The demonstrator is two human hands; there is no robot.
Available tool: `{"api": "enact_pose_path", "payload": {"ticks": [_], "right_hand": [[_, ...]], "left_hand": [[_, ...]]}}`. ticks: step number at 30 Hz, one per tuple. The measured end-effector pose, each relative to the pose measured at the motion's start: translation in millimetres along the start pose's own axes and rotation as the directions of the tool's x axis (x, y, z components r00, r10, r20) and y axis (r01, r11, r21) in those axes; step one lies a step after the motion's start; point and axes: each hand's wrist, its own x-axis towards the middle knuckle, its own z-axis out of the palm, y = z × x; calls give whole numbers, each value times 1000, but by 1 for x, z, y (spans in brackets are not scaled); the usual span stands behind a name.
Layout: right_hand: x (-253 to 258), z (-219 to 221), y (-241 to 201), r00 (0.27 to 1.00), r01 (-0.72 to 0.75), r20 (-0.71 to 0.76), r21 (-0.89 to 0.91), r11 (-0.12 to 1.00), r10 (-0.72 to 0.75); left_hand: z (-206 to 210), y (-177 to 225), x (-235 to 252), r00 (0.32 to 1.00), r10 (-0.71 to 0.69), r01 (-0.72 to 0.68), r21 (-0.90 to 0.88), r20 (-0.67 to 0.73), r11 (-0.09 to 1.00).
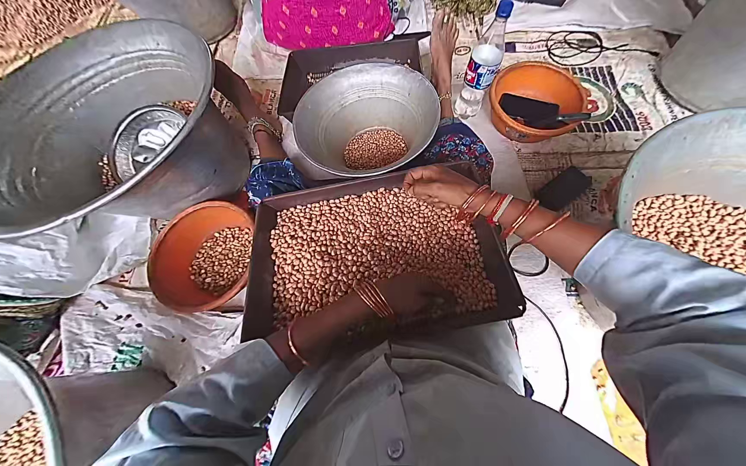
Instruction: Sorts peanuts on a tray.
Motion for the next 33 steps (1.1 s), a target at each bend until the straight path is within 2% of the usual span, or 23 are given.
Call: {"api": "enact_pose_path", "payload": {"ticks": [2, 4, 6, 7, 9, 10, 12, 14, 16, 18, 22, 27, 30, 33], "right_hand": [[-5, -5, -4, 996, -66, -37, 337, 939, 83], [-8, -12, -8, 988, -88, -70, 474, 876, 137], [-10, -18, -12, 982, -95, -102, 476, 874, 162], [-9, -21, -11, 981, -95, -108, 444, 891, 158], [-7, -25, -8, 990, -92, -77, 254, 963, 115], [-5, -27, -7, 996, -70, -53, 70, 995, 74], [-4, -32, -6, 998, -19, 48, -347, 938, 38], [-4, -32, -5, 987, 32, 147, -579, 815, 66], [-6, -29, -6, 972, 70, 209, -700, 710, 110], [-8, -27, -6, 960, 104, 243, -771, 628, 141], [-14, -27, -8, 952, 134, 264, -814, 565, 154], [-17, -23, -12, 927, 213, 343, -812, 543, 149], [-21, -18, -12, 894, 285, 424, -788, 546, 145], [-25, -12, -13, 881, 334, 460, -772, 541, 112]], "left_hand": [[-18, -8, 6, 991, -72, 57, -124, -115, 991], [-29, -25, 4, 927, -137, 42, -268, -349, 963], [-35, -43, -7, 804, -169, 26, -250, -570, 968], [-37, -47, -14, 752, -184, 57, -216, -633, 975], [-35, -45, -19, 687, -172, 101, -142, -706, 985], [-34, -41, -17, 689, -154, 122, -95, -708, 988], [-27, -27, -8, 754, -78, 108, 7, -652, 994], [-13, -11, 3, 834, 12, 68, 124, -552, 990], [2, 3, 15, 868, 114, 20, 263, -483, 965], [13, 14, 25, 891, 159, -5, 340, -426, 940], [25, 15, 41, 885, 223, -6, 471, -408, 882], [26, 19, 39, 942, 129, 29, 458, -310, 889], [22, 16, 36, 950, 126, -23, 338, -285, 941], [0, 8, 19, 932, 93, -83, 44, -350, 996]]}}
